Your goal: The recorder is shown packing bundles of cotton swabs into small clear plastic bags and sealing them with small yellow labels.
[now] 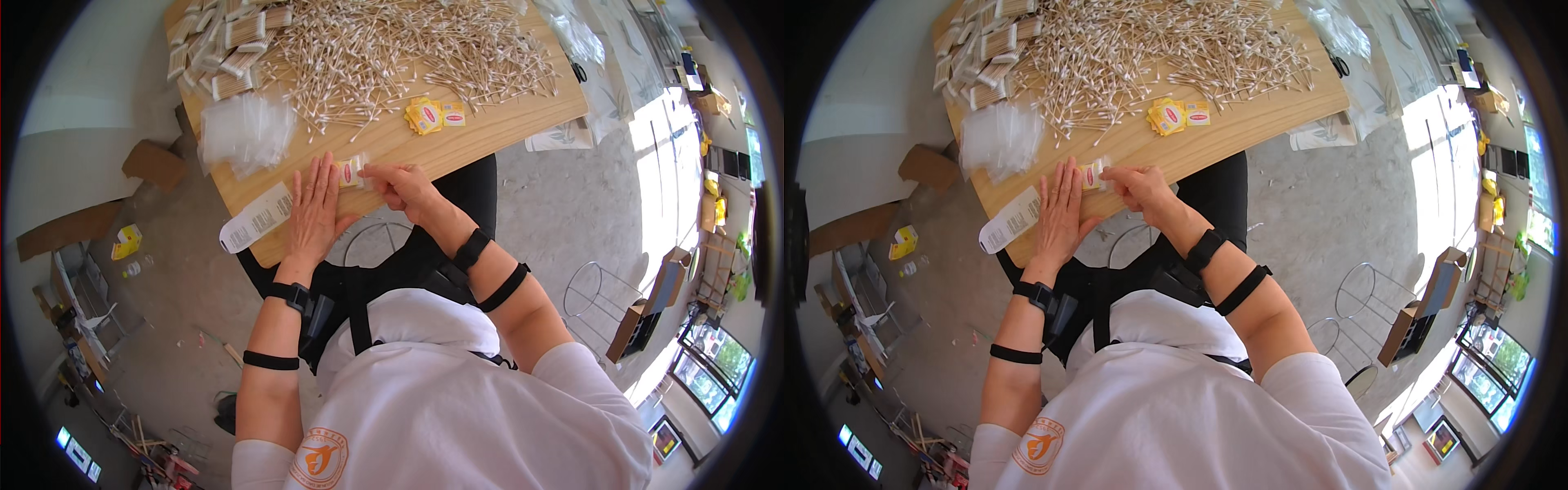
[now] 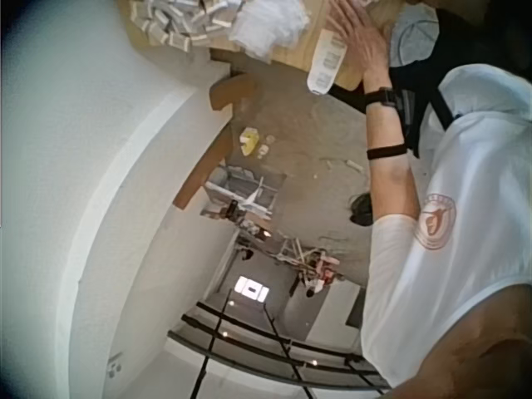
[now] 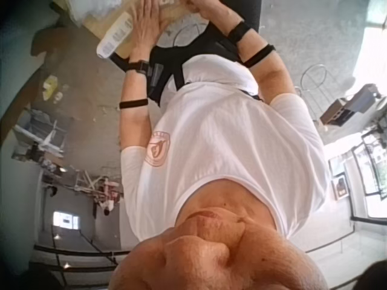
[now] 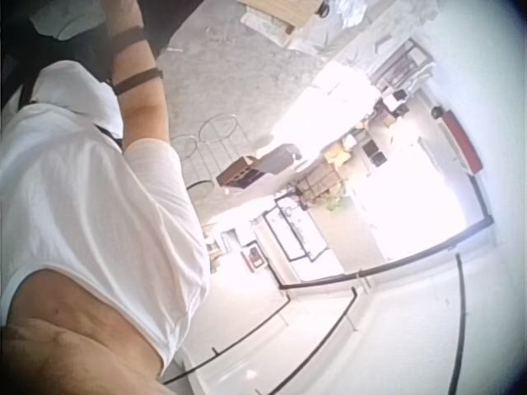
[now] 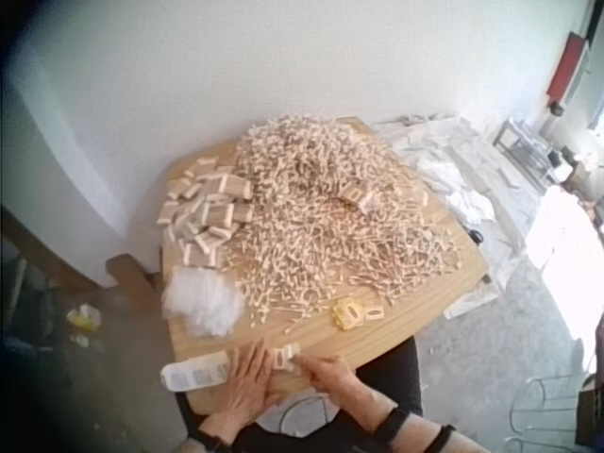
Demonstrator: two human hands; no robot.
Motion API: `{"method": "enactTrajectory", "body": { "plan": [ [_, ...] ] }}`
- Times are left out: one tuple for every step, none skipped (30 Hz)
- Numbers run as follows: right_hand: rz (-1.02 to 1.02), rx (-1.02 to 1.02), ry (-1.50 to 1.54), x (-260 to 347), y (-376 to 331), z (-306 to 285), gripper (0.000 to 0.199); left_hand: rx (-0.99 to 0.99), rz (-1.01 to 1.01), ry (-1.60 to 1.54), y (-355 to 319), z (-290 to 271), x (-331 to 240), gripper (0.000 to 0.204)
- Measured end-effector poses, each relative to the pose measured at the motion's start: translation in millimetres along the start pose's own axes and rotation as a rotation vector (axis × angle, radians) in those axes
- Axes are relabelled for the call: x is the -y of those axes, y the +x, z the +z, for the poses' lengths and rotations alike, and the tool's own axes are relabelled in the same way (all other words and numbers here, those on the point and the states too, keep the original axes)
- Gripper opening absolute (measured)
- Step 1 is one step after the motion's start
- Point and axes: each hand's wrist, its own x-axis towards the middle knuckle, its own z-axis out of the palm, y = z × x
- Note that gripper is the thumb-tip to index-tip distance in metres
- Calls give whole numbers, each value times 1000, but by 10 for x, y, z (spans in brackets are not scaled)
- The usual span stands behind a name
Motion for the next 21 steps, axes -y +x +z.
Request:
{"method": "enactTrajectory", "body": {
  "plan": [
    [38,-9,49,17,-4,17,21,8,14,-16,4,-5,8,102],
    [75,-18,98,26,-3,30,22,17,27,-32,7,-10,16,102],
    [78,-17,96,18,15,26,22,17,24,-33,10,-16,22,102],
    [88,2,134,17,30,21,23,14,37,-36,14,-16,28,102],
    [99,21,171,14,42,16,24,12,50,-40,15,-17,32,103],
    [100,21,170,11,49,8,24,12,48,-40,14,-20,35,103],
    [106,66,195,17,48,8,27,9,52,-44,12,-18,39,104],
    [111,111,221,23,48,7,31,7,57,-47,10,-16,44,105],
    [112,111,220,33,59,3,31,7,56,-48,11,-15,52,105],
    [127,150,210,49,72,3,35,7,65,-64,12,-22,61,106],
    [141,189,199,59,77,2,39,6,74,-81,12,-27,66,107],
    [142,189,200,65,71,-5,39,7,73,-81,9,-31,66,107],
    [164,195,183,102,54,2,41,8,74,-85,9,-34,75,107],
    [186,202,167,134,38,6,43,9,76,-90,8,-37,83,107],
    [187,203,166,148,17,3,43,9,74,-89,4,-37,86,107],
    [161,182,147,154,-17,-14,43,16,69,-83,6,-36,72,107],
    [135,161,127,160,-38,-21,44,24,63,-77,9,-35,62,107],
    [136,160,127,167,-45,-18,44,24,63,-78,13,-38,60,107],
    [137,175,128,174,-54,-12,44,13,71,-81,10,-37,67,108],
    [138,189,130,177,-59,-11,44,3,79,-84,7,-35,73,108],
    [139,188,130,173,-46,-23,44,3,79,-85,5,-30,77,108]
  ]
}}
